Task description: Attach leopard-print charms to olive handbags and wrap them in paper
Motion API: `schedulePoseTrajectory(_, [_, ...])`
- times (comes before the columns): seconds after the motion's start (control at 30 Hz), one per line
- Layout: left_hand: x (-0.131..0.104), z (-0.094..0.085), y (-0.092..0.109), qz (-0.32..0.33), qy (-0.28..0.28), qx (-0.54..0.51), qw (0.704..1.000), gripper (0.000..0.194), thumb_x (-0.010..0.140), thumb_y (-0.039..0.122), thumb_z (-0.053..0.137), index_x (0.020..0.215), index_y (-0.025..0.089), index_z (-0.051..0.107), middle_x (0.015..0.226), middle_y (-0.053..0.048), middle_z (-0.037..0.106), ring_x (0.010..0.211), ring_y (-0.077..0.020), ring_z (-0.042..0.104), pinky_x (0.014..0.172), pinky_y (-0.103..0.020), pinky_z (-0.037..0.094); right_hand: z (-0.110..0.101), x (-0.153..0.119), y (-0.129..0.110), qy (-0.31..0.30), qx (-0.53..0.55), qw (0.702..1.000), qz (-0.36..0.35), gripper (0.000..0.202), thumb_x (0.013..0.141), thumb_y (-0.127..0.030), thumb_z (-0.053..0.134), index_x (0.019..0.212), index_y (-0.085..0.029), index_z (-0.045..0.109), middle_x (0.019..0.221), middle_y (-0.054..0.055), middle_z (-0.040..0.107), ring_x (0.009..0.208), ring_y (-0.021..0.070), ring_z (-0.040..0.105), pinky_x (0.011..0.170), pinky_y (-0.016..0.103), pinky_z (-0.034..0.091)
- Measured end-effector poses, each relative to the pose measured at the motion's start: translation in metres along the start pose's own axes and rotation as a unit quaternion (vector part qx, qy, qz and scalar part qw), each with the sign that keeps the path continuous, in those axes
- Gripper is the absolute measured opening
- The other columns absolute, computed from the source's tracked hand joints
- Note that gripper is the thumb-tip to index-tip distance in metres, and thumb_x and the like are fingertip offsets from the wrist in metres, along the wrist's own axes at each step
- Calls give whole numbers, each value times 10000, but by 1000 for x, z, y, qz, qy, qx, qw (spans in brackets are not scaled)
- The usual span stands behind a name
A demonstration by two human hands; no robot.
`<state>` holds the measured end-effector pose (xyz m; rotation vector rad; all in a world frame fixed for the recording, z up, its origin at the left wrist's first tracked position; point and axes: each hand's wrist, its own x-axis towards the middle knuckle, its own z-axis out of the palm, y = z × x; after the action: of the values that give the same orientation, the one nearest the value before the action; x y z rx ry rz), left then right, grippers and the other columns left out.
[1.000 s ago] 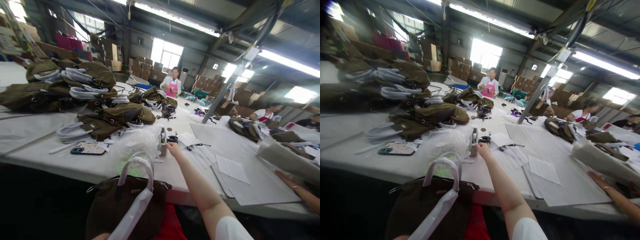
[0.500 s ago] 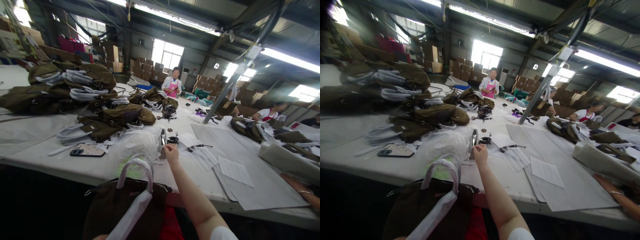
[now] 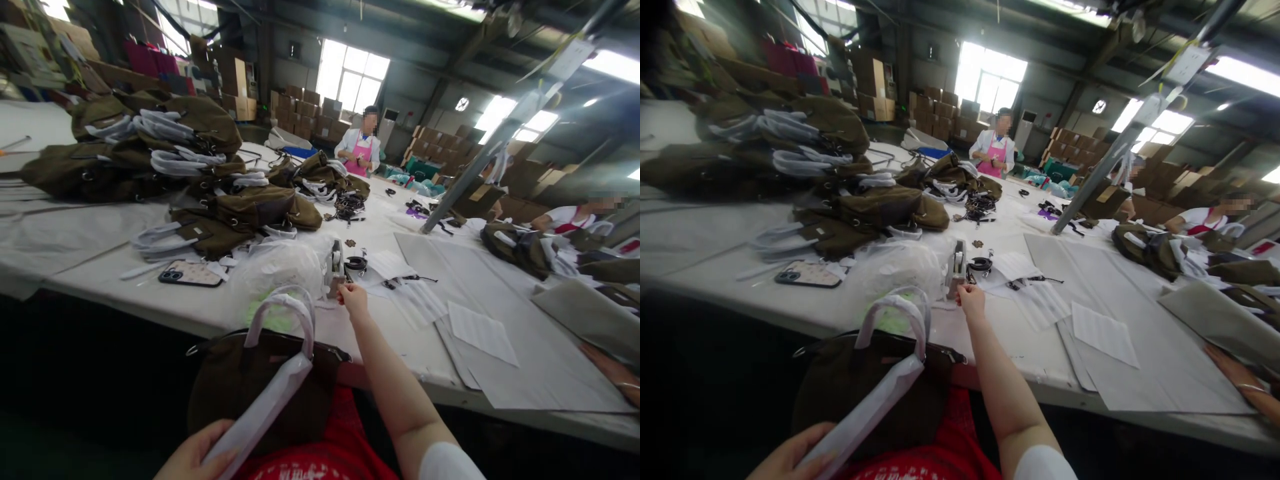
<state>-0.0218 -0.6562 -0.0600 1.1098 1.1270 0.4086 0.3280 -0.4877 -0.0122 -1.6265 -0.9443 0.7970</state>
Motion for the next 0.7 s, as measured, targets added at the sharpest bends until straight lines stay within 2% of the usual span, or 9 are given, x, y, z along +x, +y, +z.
schedulePoseTrajectory(0.1, [-12, 11, 19, -10, 27, 6, 1000, 423, 671, 514, 708, 900, 161, 659, 852, -53, 719, 819, -253, 653, 695, -302, 513, -10, -26, -8, -54, -3, 998, 24, 280, 701, -417, 696, 658, -149, 626, 564, 29, 638, 428, 99, 513, 431, 219, 430])
schedulePoseTrajectory(0.2, [-18, 20, 31, -39, 20, -33, 998, 398, 675, 455, 705, 900, 141, 610, 786, -43, 695, 679, -193, 619, 573, -255, 471, -10, -77, -13, -161, 8, 986, 47, 296, 695, -434, 723, 719, -147, 653, 608, 18, 650, 448, 85, 514, 443, 205, 419])
schedulePoseTrajectory(0.3, [-19, 26, 33, -41, 18, -53, 998, 401, 679, 424, 699, 922, 129, 581, 796, -49, 690, 612, -168, 601, 537, -250, 460, -3, -142, -15, -347, 39, 932, 96, 337, 723, -481, 716, 733, -151, 647, 605, 6, 645, 419, 75, 494, 412, 195, 371])
schedulePoseTrajectory(0.4, [-23, 28, 31, -22, 43, -8, 999, 385, 716, 402, 670, 962, 115, 597, 774, -40, 683, 590, -162, 597, 538, -251, 455, 11, -196, -5, -453, 59, 873, 170, 381, 720, -518, 716, 704, -148, 626, 588, -1, 635, 393, 64, 466, 392, 189, 330])
schedulePoseTrajectory(0.47, [-26, 29, 32, -2, 60, 37, 998, 352, 738, 387, 649, 961, 116, 617, 767, -38, 686, 630, -178, 612, 569, -257, 460, 21, -216, 7, -480, 66, 850, 205, 408, 714, -541, 714, 692, -144, 623, 582, -2, 632, 386, 56, 446, 389, 187, 315])
schedulePoseTrajectory(0.53, [-28, 31, 35, 21, 72, 75, 994, 310, 751, 371, 634, 941, 125, 633, 800, -44, 695, 714, -203, 633, 627, -269, 472, 30, -225, 19, -487, 64, 840, 233, 424, 698, -556, 720, 689, -141, 630, 579, -3, 632, 377, 50, 427, 378, 184, 297])
schedulePoseTrajectory(0.7, [-31, 37, 43, 52, 89, 138, 985, 230, 775, 308, 586, 935, 152, 639, 858, -43, 703, 808, -226, 647, 706, -289, 470, 38, -225, 32, -477, 48, 840, 254, 405, 680, -529, 742, 682, -132, 662, 575, 5, 641, 365, 46, 427, 354, 176, 260])
